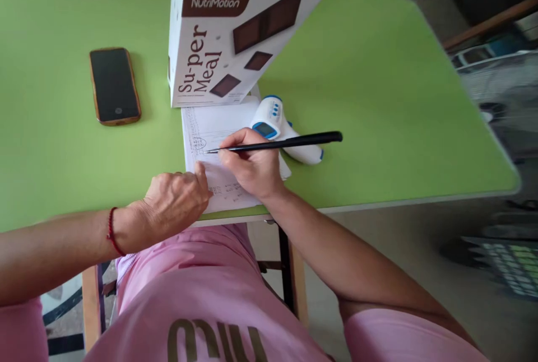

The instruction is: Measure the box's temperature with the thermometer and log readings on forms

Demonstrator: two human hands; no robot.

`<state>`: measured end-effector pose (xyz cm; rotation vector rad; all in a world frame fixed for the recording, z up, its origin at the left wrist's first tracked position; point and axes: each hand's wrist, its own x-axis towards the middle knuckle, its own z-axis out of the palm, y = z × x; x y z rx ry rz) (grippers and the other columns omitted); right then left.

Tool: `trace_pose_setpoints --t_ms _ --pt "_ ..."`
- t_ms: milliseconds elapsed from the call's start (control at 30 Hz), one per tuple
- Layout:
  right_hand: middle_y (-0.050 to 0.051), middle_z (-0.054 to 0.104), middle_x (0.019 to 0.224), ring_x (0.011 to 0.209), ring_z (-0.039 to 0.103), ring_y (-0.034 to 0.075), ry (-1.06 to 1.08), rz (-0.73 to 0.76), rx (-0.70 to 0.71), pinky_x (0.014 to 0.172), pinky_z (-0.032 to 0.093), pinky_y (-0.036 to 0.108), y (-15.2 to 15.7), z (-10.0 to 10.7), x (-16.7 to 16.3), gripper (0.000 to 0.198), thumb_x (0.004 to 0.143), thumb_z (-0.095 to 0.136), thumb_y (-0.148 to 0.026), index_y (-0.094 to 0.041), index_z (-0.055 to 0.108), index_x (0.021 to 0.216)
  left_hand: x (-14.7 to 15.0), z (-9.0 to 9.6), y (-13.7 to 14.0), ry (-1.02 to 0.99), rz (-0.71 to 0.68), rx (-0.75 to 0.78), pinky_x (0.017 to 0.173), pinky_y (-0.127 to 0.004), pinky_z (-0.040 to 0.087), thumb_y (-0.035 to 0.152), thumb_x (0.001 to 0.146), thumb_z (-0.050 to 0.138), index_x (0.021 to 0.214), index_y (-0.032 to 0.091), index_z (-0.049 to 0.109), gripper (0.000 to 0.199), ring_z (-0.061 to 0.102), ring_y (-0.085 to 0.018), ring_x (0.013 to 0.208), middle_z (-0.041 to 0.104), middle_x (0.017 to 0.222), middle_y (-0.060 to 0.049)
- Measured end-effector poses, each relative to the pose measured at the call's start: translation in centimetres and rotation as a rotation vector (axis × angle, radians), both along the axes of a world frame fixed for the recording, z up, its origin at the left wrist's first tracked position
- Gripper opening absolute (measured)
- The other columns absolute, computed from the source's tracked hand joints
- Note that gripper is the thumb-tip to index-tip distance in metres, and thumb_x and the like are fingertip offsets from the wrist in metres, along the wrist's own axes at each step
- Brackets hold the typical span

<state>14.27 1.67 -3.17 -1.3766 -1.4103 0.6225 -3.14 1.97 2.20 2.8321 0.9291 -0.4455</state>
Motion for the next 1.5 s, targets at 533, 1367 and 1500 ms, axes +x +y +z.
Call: trace_pose_setpoints --t_ms 533,1367,1500 --pt "-0.006 0.063 0.062 0.053 0.052 0.01 -0.228 0.14 0.124 0.052 0.044 0.024 0.06 -0.68 -0.07 0.009 0.084 0.061 -0.023 -0.024 0.057 0.076 0.2 -0.4 0.06 0.013 -0.029 0.01 0.05 -0.031 0.053 0.012 0.103 0.047 0.147 -0.005 0.045 0.048 0.075 -0.026 0.071 0.072 0.08 -0.011" --pt "-0.006 0.061 0.059 0.053 0.051 0.011 -0.241 0.089 0.132 0.053 0.042 0.025 0.06 -0.48 -0.1 0.011 0.083 0.061 -0.023 -0.024 0.056 0.073 0.22 -0.05 0.1 0.019 -0.009 0.009 0.052 -0.03 0.053 0.013 0.102 0.048 0.148 -0.002 0.046 0.048 0.076 -0.025 0.07 0.074 0.08 -0.013" --pt "-0.006 0.062 0.06 0.052 0.049 0.01 -0.215 0.116 0.12 0.052 0.042 0.024 0.12 -0.46 -0.09 0.011 0.082 0.061 -0.023 -0.024 0.056 0.072 0.18 -0.12 0.06 0.011 0.012 0.0 0.052 -0.029 0.052 0.013 0.102 0.049 0.148 -0.001 0.045 0.048 0.076 -0.025 0.07 0.075 0.082 -0.013"
